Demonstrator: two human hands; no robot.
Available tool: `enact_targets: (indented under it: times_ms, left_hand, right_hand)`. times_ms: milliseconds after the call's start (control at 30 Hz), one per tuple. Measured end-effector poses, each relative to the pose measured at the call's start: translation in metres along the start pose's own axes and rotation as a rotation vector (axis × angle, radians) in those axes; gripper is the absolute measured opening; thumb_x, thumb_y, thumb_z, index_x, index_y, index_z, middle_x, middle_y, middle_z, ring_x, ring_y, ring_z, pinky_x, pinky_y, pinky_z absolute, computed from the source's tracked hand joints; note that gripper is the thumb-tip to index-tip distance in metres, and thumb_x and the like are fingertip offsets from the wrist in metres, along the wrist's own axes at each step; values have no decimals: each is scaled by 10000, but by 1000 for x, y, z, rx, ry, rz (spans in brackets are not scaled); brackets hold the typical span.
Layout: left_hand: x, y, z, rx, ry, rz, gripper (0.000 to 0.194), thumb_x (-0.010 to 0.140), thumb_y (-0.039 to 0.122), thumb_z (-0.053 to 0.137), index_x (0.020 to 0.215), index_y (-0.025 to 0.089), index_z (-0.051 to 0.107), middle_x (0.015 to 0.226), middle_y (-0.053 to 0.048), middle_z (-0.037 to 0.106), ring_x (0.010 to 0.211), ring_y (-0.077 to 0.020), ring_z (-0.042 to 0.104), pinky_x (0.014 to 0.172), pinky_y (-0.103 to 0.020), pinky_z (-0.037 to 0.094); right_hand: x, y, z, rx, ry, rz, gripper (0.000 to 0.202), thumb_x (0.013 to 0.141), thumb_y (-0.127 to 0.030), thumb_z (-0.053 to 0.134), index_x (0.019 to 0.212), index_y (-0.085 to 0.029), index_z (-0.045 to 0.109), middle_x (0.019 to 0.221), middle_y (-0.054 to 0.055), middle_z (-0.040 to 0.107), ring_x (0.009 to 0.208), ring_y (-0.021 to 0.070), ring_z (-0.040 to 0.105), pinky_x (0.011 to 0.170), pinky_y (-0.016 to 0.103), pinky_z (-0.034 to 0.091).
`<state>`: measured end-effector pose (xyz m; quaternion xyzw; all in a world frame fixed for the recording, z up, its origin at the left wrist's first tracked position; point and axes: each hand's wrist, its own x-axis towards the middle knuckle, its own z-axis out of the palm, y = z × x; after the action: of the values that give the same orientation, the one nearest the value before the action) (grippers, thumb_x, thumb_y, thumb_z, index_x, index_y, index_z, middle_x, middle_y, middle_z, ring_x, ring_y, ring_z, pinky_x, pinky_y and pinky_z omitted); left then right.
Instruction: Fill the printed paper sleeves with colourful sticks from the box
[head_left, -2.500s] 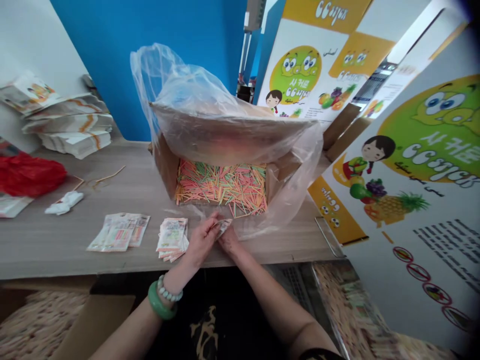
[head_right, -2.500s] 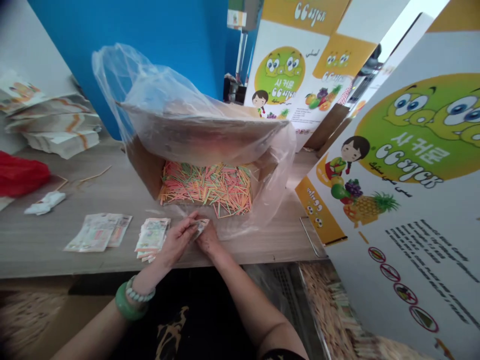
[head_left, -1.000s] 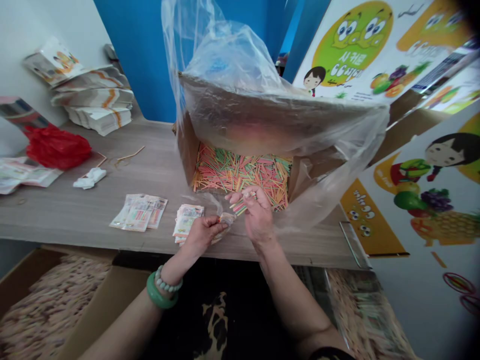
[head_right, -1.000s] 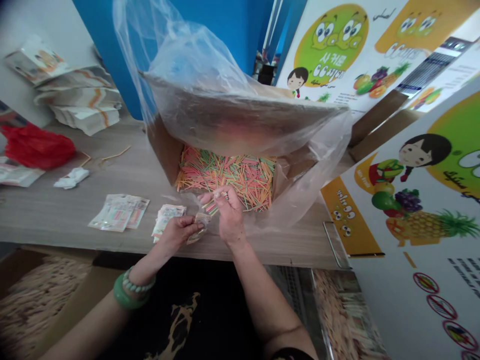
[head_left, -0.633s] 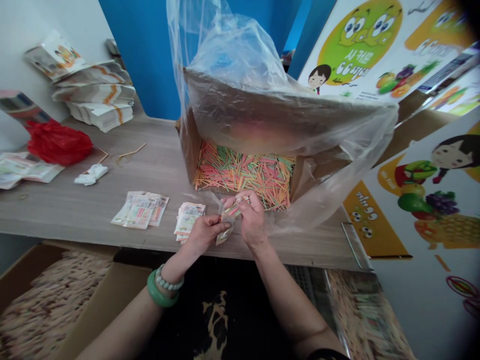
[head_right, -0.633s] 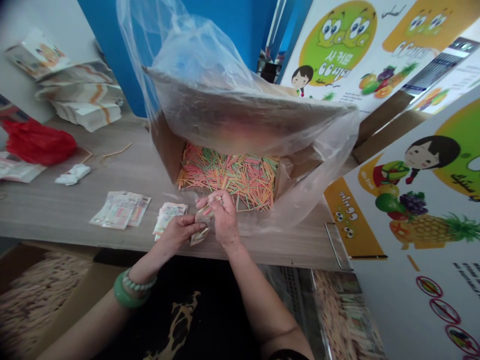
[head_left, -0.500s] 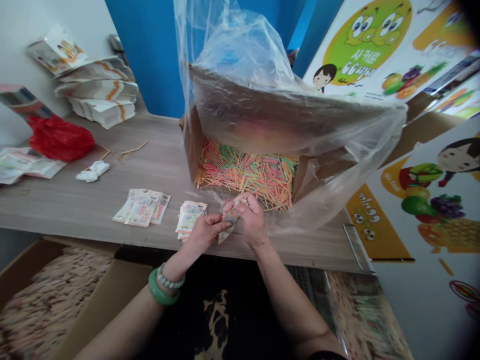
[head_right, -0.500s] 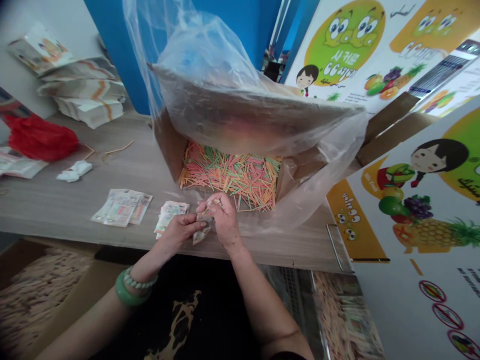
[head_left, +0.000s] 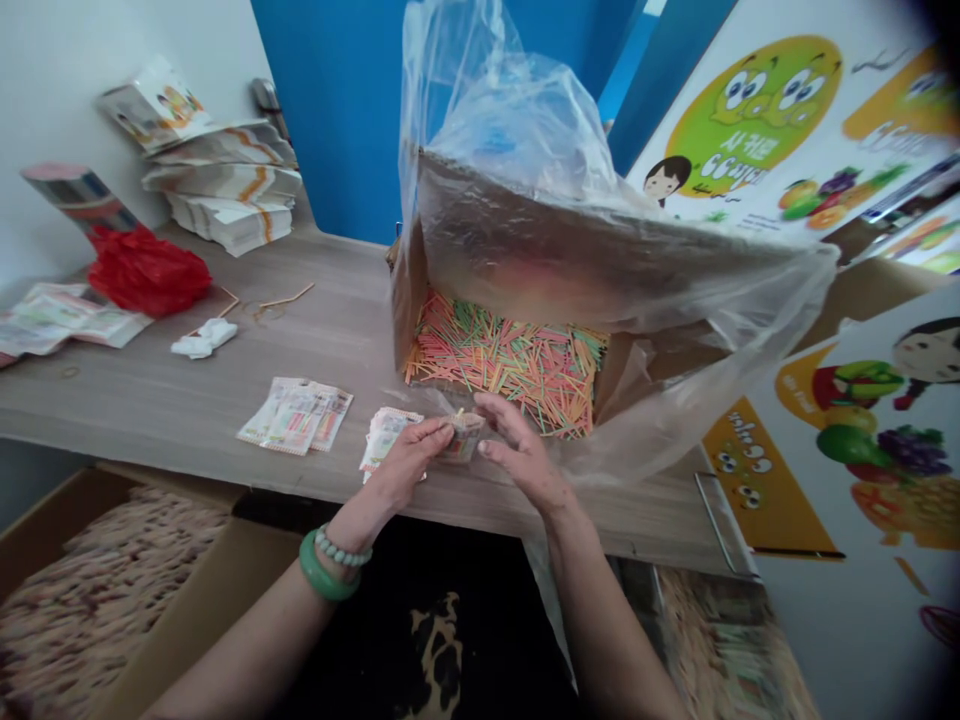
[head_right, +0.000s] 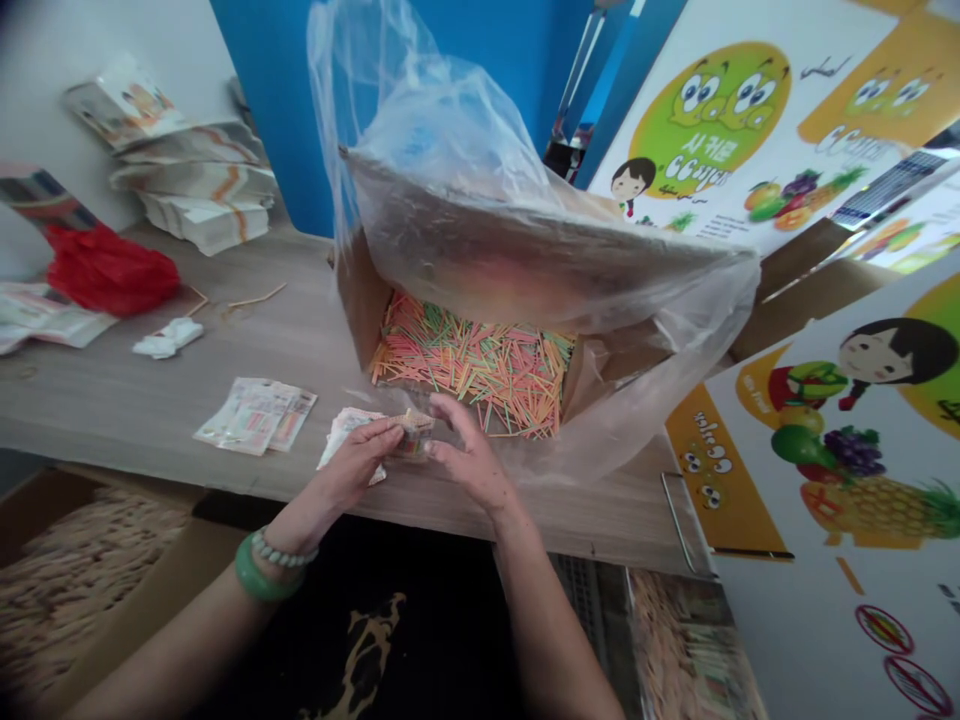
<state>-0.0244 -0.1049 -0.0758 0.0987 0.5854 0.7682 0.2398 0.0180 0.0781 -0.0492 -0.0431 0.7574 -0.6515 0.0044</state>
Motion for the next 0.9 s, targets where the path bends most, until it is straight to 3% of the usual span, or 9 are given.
enact_targets:
  times_ms: [100,167,300,433,633,800,900]
  left_hand:
    - [-2,2,-1,-50,-15,-15,310,809,471,718,871,169,753,829,-55,694,815,-194,592,770,-292,448]
    - [-5,5,1,-79,-29,-15,312,804,468,725,895,171,755,833,-52,697,817,-189,595,764,-287,448]
    - [-13,11,9,-83,30,4,310,755,463,765,820,160,749,761,-30,673,748,-164,578,719,-276,442]
    - [-21,18,6,-78,93,13,300,709,438,785,786,150,761,744,-33,667,687,-150,567,662,-275,434]
    - [-36,47,-34,-46,283,85,188,661,322,782,755,160,763,792,-30,682,695,-138,569,654,-264,443]
    - [-47,63,-72,-71,366,82,165,624,285,796,706,154,740,687,-8,662,643,-123,561,607,-241,445]
    - [-50,65,-95,-160,512,95,173,618,276,809,643,161,682,623,21,619,548,-98,521,524,-227,431]
  right_hand:
    - [-2,9,3,-68,84,58,306,784,-317,645,1083,-254,658,1154,45,685,1117,227,610,1029,405,433]
    - [-2,14,10,-126,124,77,102,781,-301,609,845,-232,649,876,4,677,900,198,613,892,355,462]
    - [-5,13,24,-122,184,66,183,787,-335,581,651,-226,527,623,-39,491,648,153,472,648,276,387]
    - [-9,8,41,-83,124,74,208,787,-353,586,641,-222,516,623,-33,485,656,157,460,645,274,362]
    - [-6,4,71,-42,-30,93,189,794,-381,591,699,-218,576,670,-19,527,682,164,480,661,280,367]
    - [2,12,83,-44,-41,116,156,790,-369,582,763,-217,603,711,-16,558,698,165,503,675,279,380]
    - [3,22,83,-123,-28,131,137,785,-350,558,765,-222,600,712,-14,565,708,172,514,682,281,389]
